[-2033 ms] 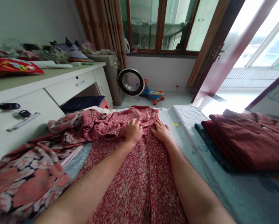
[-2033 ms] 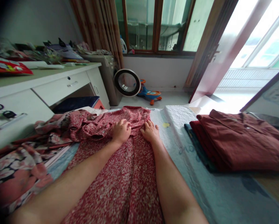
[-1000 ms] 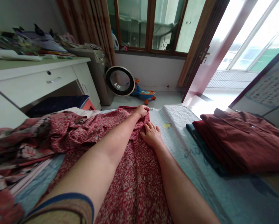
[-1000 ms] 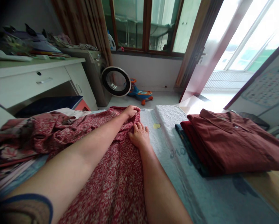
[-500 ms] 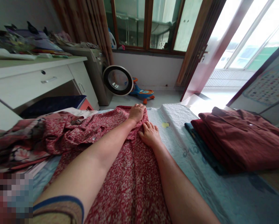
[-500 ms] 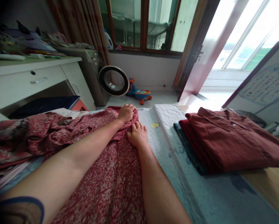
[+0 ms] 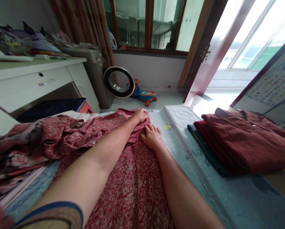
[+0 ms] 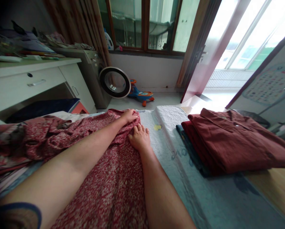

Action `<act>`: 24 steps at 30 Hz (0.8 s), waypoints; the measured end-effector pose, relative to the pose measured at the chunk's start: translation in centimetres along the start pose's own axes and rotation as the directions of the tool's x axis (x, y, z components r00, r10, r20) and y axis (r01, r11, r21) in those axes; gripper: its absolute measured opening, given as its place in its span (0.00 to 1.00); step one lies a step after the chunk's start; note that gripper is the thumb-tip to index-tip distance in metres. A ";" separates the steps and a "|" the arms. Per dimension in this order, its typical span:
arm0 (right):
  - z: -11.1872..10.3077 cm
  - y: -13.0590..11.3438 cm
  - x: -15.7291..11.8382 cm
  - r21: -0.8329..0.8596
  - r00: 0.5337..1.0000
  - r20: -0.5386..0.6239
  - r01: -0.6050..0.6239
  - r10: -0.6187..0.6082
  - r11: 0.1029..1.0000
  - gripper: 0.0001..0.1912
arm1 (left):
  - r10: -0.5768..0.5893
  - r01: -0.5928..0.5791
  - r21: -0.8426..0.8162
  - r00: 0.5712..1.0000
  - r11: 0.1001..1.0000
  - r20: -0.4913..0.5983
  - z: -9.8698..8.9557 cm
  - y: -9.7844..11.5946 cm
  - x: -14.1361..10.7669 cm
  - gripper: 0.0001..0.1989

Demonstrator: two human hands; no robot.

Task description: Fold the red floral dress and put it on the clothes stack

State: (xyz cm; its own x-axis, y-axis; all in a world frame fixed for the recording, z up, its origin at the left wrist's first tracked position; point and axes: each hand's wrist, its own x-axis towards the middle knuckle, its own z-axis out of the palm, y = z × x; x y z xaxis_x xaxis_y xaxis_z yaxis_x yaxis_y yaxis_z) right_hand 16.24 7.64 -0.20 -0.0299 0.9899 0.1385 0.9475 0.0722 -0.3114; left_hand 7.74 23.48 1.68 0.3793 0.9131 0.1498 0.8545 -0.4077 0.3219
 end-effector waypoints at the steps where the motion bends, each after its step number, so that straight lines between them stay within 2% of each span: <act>1: 0.0 0.0 0.0 0.004 1.000 0.000 -0.003 0.003 1.000 0.25 | -0.023 0.023 0.003 1.000 1.000 0.009 -0.3 0.2 0.1 0.19; 6: 0.0 0.1 0.0 0.014 1.000 -0.010 -0.005 0.005 1.000 0.25 | -0.052 0.052 0.041 0.999 0.998 -0.003 -1.5 1.2 -0.2 0.14; 10: 0.2 0.1 0.1 0.014 1.000 -0.017 -0.010 0.010 1.000 0.26 | 0.104 -0.087 0.126 0.985 0.988 -0.136 -1.8 2.0 -1.5 0.11; 12: 0.2 0.2 0.1 0.011 1.000 -0.012 -0.011 0.011 1.000 0.26 | 0.156 -0.139 0.116 0.977 0.983 -0.144 -1.7 2.2 -1.9 0.11; 19: 0.3 0.2 0.2 0.008 1.000 0.003 -0.013 0.013 1.000 0.27 | 0.059 -0.060 -0.061 0.998 0.996 -0.018 -1.3 1.6 -1.3 0.12; 24: 0.2 0.1 0.1 0.004 1.000 -0.005 -0.015 0.015 1.000 0.27 | 0.078 -0.064 -0.165 0.994 0.984 0.080 -1.1 1.1 -0.6 0.22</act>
State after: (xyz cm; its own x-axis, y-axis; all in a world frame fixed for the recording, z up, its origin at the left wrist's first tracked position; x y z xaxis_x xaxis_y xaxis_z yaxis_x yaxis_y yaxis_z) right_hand 16.28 7.79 -0.39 -0.0145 0.9903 0.1382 0.9465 0.0582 -0.3173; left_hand 8.07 22.45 3.01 0.4723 0.8758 0.0993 0.7581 -0.4611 0.4611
